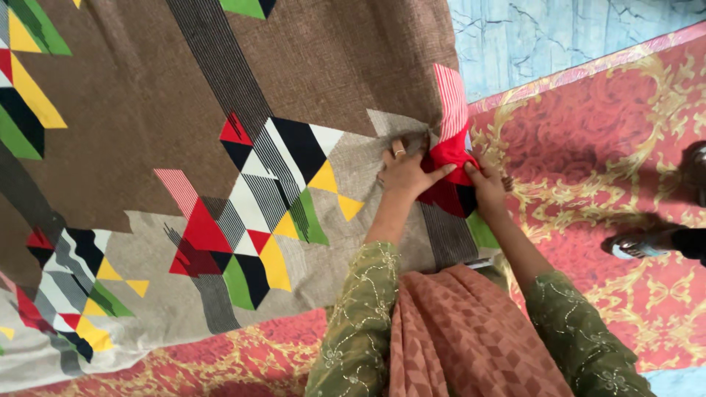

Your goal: The person spreads a patterned bedspread over a bed, smoothing the fabric with their hands and tucking the edges under the mattress.

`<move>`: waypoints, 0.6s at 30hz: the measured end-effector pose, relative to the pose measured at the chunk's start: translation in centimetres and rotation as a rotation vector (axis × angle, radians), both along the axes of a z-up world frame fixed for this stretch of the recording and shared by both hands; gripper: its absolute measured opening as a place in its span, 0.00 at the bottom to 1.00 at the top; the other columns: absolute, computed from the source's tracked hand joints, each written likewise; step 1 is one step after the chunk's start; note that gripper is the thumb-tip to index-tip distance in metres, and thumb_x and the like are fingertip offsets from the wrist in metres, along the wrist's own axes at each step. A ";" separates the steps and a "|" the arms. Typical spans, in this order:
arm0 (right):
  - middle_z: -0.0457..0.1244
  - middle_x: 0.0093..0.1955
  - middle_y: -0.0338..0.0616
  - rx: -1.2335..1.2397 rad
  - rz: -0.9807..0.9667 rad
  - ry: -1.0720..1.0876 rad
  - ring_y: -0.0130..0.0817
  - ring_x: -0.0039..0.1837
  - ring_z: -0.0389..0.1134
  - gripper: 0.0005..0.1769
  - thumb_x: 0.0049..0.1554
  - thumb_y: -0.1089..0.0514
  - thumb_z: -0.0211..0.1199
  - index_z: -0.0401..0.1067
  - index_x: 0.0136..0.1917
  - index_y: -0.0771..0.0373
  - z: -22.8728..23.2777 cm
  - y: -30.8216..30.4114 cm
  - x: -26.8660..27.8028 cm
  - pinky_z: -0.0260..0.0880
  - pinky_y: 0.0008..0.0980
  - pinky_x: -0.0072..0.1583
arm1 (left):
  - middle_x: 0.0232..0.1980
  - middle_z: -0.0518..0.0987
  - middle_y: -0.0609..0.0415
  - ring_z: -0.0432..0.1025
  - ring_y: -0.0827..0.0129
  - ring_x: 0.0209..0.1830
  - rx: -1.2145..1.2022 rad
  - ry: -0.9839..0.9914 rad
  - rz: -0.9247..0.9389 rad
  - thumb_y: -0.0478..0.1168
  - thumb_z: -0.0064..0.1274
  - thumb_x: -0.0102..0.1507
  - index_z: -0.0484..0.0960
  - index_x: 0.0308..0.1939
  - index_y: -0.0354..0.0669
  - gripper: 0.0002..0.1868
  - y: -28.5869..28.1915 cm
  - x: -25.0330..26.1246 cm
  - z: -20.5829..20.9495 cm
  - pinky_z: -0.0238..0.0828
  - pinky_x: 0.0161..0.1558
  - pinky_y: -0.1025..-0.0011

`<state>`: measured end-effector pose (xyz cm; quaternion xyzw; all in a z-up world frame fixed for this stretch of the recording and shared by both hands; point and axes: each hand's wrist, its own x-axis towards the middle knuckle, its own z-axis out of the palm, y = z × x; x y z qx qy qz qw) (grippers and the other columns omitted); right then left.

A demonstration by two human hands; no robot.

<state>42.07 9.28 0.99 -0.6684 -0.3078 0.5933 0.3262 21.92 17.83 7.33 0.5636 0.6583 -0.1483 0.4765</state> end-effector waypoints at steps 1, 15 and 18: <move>0.67 0.62 0.51 0.106 0.050 -0.216 0.37 0.65 0.66 0.22 0.67 0.55 0.58 0.69 0.70 0.68 0.4 0.1 -0.3 0.63 0.35 0.68 | 0.80 0.48 0.43 0.44 0.37 0.77 0.003 0.004 0.006 0.82 0.50 0.48 0.69 0.73 0.65 0.53 -0.6 0.1 -0.6 0.56 0.63 0.29; 0.65 0.58 0.64 0.059 0.428 -0.468 0.61 0.60 0.67 0.47 0.43 0.44 0.75 0.61 0.68 0.68 4.8 -7.2 5.1 0.67 0.50 0.60 | 0.83 0.28 0.32 0.22 0.32 0.82 0.123 0.174 0.599 0.72 0.68 0.43 0.34 0.82 0.44 0.79 -8.7 15.9 -2.7 0.35 0.61 0.13; 0.69 0.55 0.58 -0.145 0.507 -0.315 0.54 0.57 0.72 0.43 0.42 0.43 0.74 0.65 0.65 0.64 3.2 -6.4 7.2 0.71 0.46 0.58 | 0.84 0.30 0.34 0.27 0.32 0.83 0.178 0.285 0.554 0.65 0.67 0.46 0.33 0.82 0.44 0.75 -7.9 16.2 -2.6 0.44 0.58 0.13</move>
